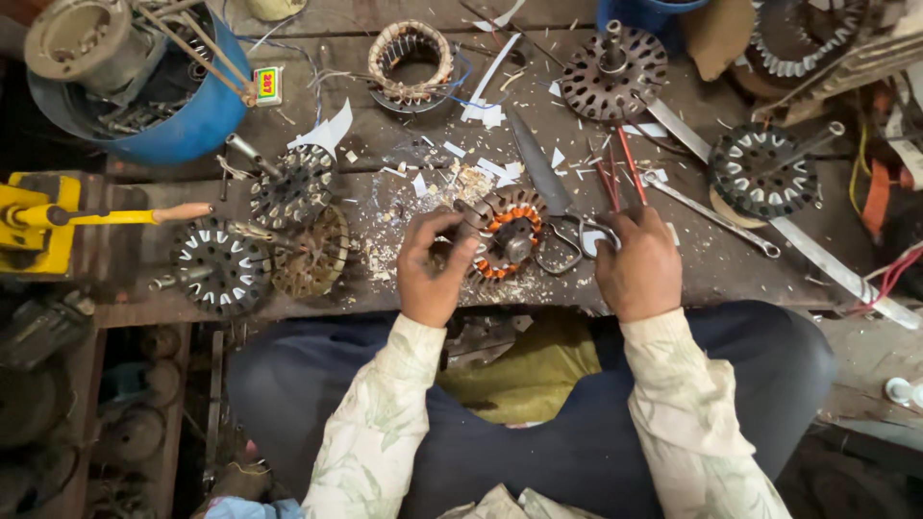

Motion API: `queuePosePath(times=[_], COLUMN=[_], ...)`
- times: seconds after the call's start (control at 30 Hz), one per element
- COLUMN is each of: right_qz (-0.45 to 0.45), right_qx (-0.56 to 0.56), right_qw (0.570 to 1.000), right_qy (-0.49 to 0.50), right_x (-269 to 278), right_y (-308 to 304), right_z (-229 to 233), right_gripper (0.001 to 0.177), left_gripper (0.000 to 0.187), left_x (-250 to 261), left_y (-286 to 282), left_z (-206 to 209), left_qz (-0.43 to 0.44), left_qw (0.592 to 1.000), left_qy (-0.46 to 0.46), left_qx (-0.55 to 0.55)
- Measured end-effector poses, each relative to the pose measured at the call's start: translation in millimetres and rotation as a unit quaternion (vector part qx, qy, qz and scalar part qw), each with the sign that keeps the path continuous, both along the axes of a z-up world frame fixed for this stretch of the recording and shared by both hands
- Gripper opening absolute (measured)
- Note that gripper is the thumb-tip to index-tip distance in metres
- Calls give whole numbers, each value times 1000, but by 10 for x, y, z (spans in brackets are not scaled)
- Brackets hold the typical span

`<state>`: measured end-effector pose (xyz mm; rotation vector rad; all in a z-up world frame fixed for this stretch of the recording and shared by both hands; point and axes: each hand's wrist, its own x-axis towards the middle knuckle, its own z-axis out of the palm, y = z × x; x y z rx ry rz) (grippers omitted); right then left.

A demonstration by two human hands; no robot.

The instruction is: The person sits cross-legged on the floor and works on a motor armature. They use shears to cut small pieces of white insulating material and insert them into the slots of the armature. The person repeatedly cuts and places these pieces into the component.

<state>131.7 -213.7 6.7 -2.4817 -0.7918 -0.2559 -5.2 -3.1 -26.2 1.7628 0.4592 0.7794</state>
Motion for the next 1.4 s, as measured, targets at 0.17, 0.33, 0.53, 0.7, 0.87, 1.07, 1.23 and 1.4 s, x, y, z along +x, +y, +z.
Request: queuePosePath(times=[0.17,0.33,0.53,0.7,0.87,1.07,1.23,1.4], right_qz=[45,141,138,161,180,199,347,340], right_qx=[38,149,162,238,224,306,307,249], right_qw=[997,978,961,927,944,927,880,879], right_qy=[44,44,178,241,161,90,105,225], right_x=[67,133,21,7,-283,-732,-603,-446], right_y=[-60,142,421,480,473,285,275,516], right_z=[-49,-190,-279,-181,329,926,1010,791], right_gripper=[28,29,34,34,33,34,39,45], left_gripper=[31,33,38,48,60,84,98,104], left_x=[-65,-146,-173,-116,-285,-510,-404,-400], left_y=[2,12,-10,-152,-184,-193,-426,-334], left_z=[94,93,-239,-543,-429,202,502,379], left_qz=[26,47,76,57,42,-166,-271,-208], left_qw=[998,996,986,939,898,822,671,755], left_qy=[30,66,98,9,-46,-264,-345,-312], left_qx=[58,31,-113,-340,-436,-476,-597,-539])
